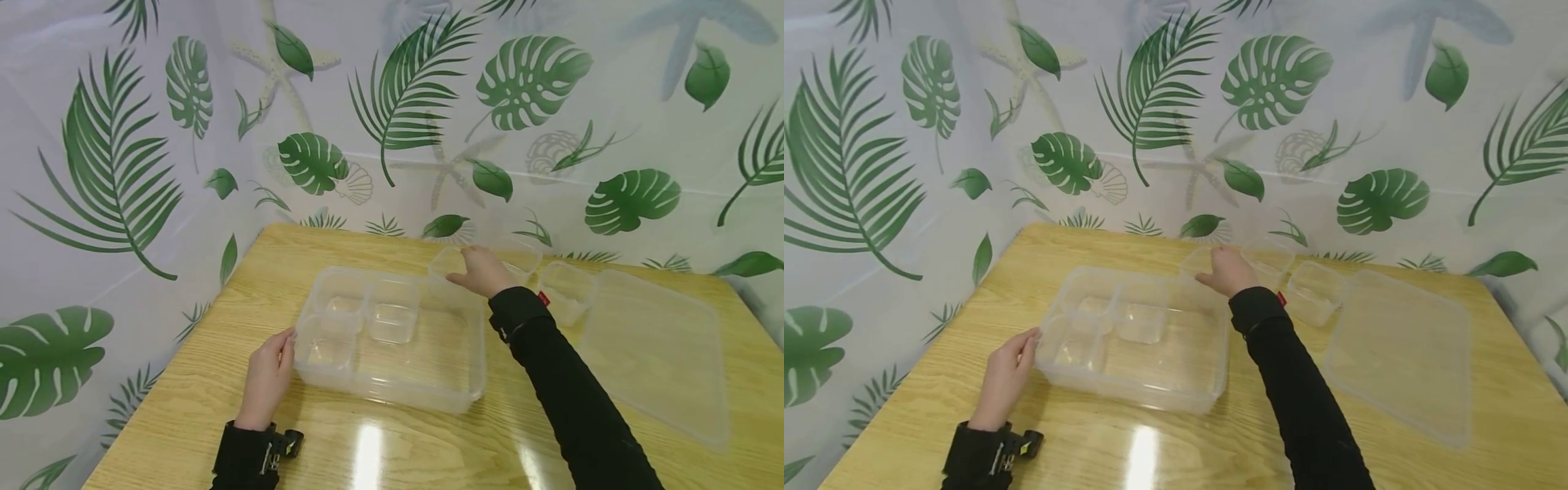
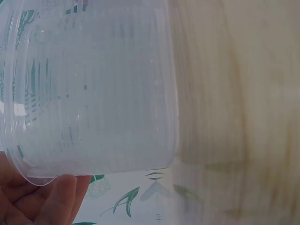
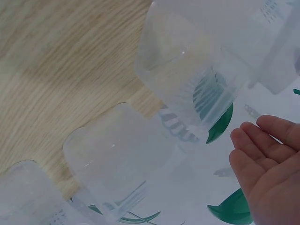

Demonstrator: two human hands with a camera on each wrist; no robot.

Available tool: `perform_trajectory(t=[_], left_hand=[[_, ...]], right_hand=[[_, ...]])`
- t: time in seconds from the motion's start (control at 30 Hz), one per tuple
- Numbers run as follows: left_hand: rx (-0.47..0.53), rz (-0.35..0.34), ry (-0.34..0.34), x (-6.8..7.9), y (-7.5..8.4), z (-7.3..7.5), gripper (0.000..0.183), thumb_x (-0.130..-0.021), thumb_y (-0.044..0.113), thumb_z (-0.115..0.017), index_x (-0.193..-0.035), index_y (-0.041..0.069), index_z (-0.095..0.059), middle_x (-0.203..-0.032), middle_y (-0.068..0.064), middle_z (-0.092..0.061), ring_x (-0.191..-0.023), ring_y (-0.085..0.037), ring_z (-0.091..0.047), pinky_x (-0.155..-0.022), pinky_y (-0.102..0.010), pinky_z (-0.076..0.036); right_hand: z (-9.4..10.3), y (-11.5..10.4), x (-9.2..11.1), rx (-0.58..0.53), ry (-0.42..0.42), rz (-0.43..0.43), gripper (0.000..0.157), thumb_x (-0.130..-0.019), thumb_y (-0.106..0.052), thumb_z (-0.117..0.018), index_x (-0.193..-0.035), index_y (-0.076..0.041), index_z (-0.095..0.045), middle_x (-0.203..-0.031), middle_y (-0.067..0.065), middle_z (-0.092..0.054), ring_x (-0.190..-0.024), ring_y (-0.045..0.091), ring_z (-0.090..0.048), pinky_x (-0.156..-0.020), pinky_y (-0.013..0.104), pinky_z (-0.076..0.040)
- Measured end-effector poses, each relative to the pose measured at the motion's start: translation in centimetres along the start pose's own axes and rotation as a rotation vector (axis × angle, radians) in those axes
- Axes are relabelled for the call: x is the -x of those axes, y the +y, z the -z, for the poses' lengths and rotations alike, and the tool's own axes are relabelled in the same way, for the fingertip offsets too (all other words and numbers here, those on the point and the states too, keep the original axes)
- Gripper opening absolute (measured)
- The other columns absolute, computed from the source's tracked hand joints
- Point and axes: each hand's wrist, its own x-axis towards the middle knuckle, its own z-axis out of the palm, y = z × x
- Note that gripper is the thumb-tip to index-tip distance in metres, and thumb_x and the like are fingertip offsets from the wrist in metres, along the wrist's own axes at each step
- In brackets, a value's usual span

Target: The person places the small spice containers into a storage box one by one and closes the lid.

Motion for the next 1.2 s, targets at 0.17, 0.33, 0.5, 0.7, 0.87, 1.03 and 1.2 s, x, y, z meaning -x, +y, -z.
perform_trajectory(t=[0.17,0.33,0.5,0.7,0.87,1.03,1.2], left_hand=[[-0.01,0.01,0.001,0.0,0.1,0.0,0.029,-0.093,0.007,-0.043,-0.113,-0.01,-0.054,-0.109,-0.024,-0.056,-0.099,-0.033,-0.055,-0.078,-0.045,-0.046],[0.003,0.012,-0.004,0.0,0.3,0.0,0.029,-0.093,0.007,-0.042,-0.114,-0.011,-0.054,-0.109,-0.025,-0.056,-0.099,-0.034,-0.054,-0.078,-0.045,-0.046],[0.011,0.013,-0.002,0.0,0.2,0.0,0.029,-0.093,0.007,-0.043,-0.114,-0.011,-0.054,-0.109,-0.025,-0.056,-0.099,-0.034,-0.055,-0.079,-0.044,-0.046],[0.009,0.015,-0.004,-0.1,0.0,0.0,0.029,-0.094,0.007,-0.042,-0.114,-0.01,-0.054,-0.109,-0.024,-0.056,-0.099,-0.033,-0.055,-0.078,-0.044,-0.046],[0.011,0.012,-0.003,0.0,-0.3,-0.2,0.029,-0.093,0.007,-0.043,-0.114,-0.01,-0.054,-0.11,-0.024,-0.056,-0.1,-0.033,-0.054,-0.08,-0.044,-0.046],[0.01,0.002,0.01,0.0,-0.4,-0.2,0.028,-0.093,0.007,-0.044,-0.113,-0.009,-0.055,-0.109,-0.023,-0.057,-0.1,-0.032,-0.054,-0.079,-0.043,-0.046],[0.011,-0.015,0.024,0.0,-0.5,-0.1,0.028,-0.093,0.006,-0.044,-0.112,-0.01,-0.056,-0.107,-0.023,-0.058,-0.098,-0.032,-0.055,-0.077,-0.043,-0.047]], right_hand=[[0.0,-0.1,-0.8,0.002,-0.025,-0.022,0.068,-0.081,-0.034,-0.063,-0.122,0.015,-0.041,-0.118,0.032,-0.045,-0.106,0.043,-0.044,-0.089,0.047,-0.037],[-0.1,-0.5,-1.3,0.011,-0.045,-0.035,0.064,-0.079,-0.037,-0.065,-0.115,0.013,-0.048,-0.107,0.029,-0.053,-0.096,0.04,-0.05,-0.083,0.045,-0.042],[-0.2,-0.6,-1.7,-0.016,-0.075,-0.042,0.041,-0.079,-0.038,-0.064,-0.069,-0.001,-0.05,-0.059,0.006,-0.039,-0.054,0.02,-0.04,-0.054,0.031,-0.034],[-0.3,-0.3,-1.9,-0.057,-0.111,-0.054,0.049,-0.08,-0.038,-0.063,-0.054,-0.012,-0.031,-0.054,-0.002,-0.02,-0.048,0.013,-0.023,-0.049,0.028,-0.024],[-0.5,0.1,-1.9,-0.018,-0.097,-0.048,0.048,-0.079,-0.037,-0.064,-0.054,-0.011,-0.033,-0.057,-0.001,-0.023,-0.052,0.016,-0.028,-0.051,0.03,-0.026],[-0.5,0.4,-1.8,0.019,-0.089,-0.039,0.047,-0.077,-0.036,-0.066,-0.053,-0.01,-0.036,-0.056,0.0,-0.027,-0.053,0.018,-0.032,-0.054,0.031,-0.029],[-0.4,0.7,-1.9,0.013,-0.12,-0.06,0.045,-0.078,-0.039,-0.065,-0.058,-0.009,-0.038,-0.06,0.005,-0.038,-0.057,0.022,-0.04,-0.059,0.034,-0.033]])
